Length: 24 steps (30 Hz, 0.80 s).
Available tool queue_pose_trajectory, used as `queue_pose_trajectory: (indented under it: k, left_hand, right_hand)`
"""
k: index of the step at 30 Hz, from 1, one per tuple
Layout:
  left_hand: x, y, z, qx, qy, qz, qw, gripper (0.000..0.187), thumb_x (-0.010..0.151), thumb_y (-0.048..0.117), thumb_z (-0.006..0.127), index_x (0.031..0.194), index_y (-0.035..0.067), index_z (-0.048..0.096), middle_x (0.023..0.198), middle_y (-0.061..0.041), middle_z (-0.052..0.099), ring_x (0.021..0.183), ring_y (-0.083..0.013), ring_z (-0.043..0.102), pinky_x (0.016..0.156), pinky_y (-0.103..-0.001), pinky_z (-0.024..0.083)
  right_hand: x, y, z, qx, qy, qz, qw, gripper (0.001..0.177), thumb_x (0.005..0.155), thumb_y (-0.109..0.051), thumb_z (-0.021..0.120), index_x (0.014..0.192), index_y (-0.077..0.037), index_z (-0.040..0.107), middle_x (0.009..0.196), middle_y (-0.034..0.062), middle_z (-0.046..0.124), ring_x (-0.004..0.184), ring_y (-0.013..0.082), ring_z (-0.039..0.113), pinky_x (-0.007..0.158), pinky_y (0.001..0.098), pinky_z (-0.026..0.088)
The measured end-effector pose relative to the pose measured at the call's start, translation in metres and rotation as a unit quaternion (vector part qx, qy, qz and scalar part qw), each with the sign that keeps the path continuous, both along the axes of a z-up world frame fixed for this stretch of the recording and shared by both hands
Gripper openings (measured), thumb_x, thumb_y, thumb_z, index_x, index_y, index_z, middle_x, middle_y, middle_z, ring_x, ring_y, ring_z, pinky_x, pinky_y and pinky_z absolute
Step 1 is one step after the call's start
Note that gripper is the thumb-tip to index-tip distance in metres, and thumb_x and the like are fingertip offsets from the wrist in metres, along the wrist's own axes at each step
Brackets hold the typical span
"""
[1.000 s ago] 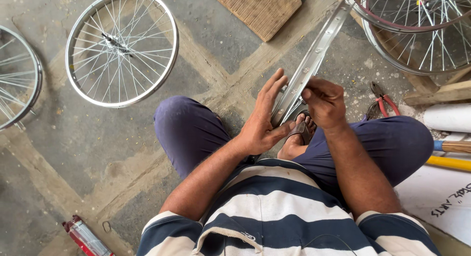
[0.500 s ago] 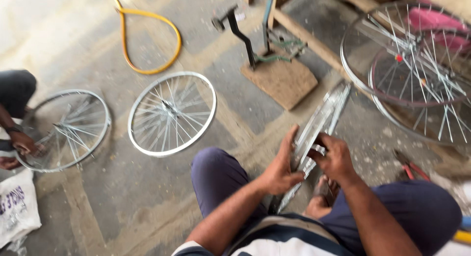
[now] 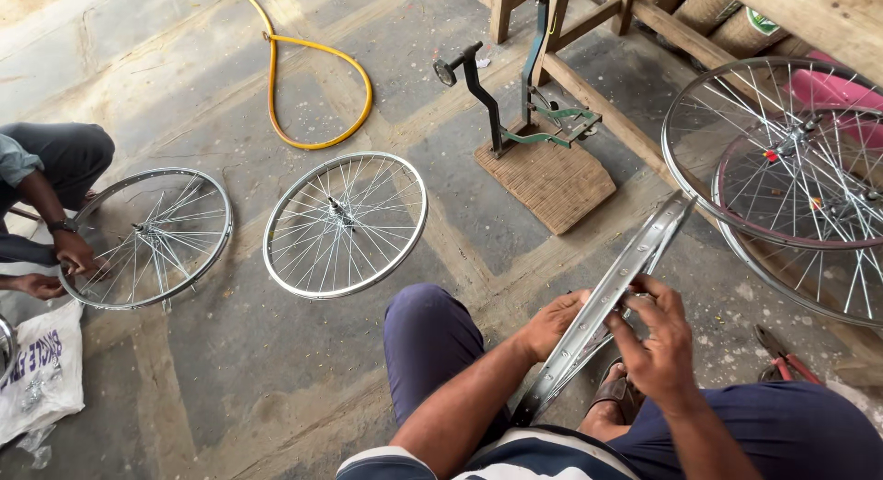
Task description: The person sits on the floor and uses a spoke wrench to tighten the nipples on a bicycle wheel rim. They rotate the wheel periodically to access different spokes and continue adjusting tension across the rim.
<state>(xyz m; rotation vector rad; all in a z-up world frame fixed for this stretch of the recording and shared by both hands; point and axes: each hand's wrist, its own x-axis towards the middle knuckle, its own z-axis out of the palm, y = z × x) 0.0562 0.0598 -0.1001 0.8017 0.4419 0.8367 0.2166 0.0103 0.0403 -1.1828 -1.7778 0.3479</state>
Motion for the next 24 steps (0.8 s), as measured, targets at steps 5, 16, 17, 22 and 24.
queue_pose_trajectory:
  k: [5, 16, 17, 22, 24]
  left_hand:
    - [0.025, 0.015, -0.017, -0.013, -0.024, -0.052, 0.998, 0.039, 0.122, 0.034, 0.05, 0.136, 0.001, 0.064, 0.112, -0.003, 0.068, 0.095, -0.0093, 0.061, 0.083, -0.027, 0.052]
    - [0.015, 0.004, -0.008, -0.077, 0.091, 0.052, 0.992, 0.077, 0.111, 0.069, 0.031, 0.134, 0.006, 0.068, 0.096, -0.005, 0.062, 0.074, -0.0102, 0.051, 0.059, -0.024, 0.041]
    - [0.012, 0.002, -0.001, -0.081, 0.095, 0.06, 0.99, 0.078, 0.113, 0.07, 0.03, 0.135, 0.006, 0.068, 0.091, -0.007, 0.058, 0.068, -0.0119, 0.045, 0.053, -0.025, 0.036]
    - [0.011, 0.001, 0.021, -0.058, 0.158, 0.037, 0.985, 0.085, 0.101, 0.074, 0.022, 0.13, 0.007, 0.066, 0.112, -0.003, 0.069, 0.1, -0.0098, 0.061, 0.085, -0.026, 0.049]
    - [0.021, 0.0, 0.02, -0.054, 0.14, 0.023, 0.988, 0.083, 0.102, 0.073, 0.021, 0.132, 0.009, 0.064, 0.114, -0.003, 0.067, 0.107, -0.0115, 0.061, 0.096, -0.028, 0.051]
  right_hand:
    - [0.037, 0.016, 0.012, -0.108, -0.022, 0.124, 0.986, 0.047, 0.09, -0.027, 0.071, 0.129, -0.001, 0.066, 0.147, 0.0222, 0.053, 0.135, 0.0349, 0.055, 0.106, 0.0425, 0.048]
    - [0.01, 0.028, -0.032, -0.021, -0.037, 0.059, 0.997, 0.032, 0.085, -0.028, 0.078, 0.089, -0.004, 0.059, 0.135, 0.0204, 0.066, 0.101, 0.0285, 0.072, 0.081, 0.0377, 0.061]
    - [0.007, 0.028, -0.034, -0.006, -0.023, 0.07, 0.997, 0.031, 0.087, -0.027, 0.079, 0.097, -0.003, 0.062, 0.131, 0.0181, 0.067, 0.108, 0.0311, 0.071, 0.087, 0.039, 0.06]
    - [0.016, 0.025, -0.024, -0.038, 0.012, 0.077, 0.996, 0.046, 0.08, -0.021, 0.081, 0.12, -0.002, 0.069, 0.128, 0.019, 0.065, 0.113, 0.0313, 0.07, 0.087, 0.0374, 0.062]
    - [0.026, 0.022, -0.017, -0.08, 0.021, 0.091, 0.992, 0.046, 0.081, -0.022, 0.081, 0.122, -0.006, 0.07, 0.127, 0.0138, 0.067, 0.111, 0.0265, 0.072, 0.086, 0.0348, 0.064]
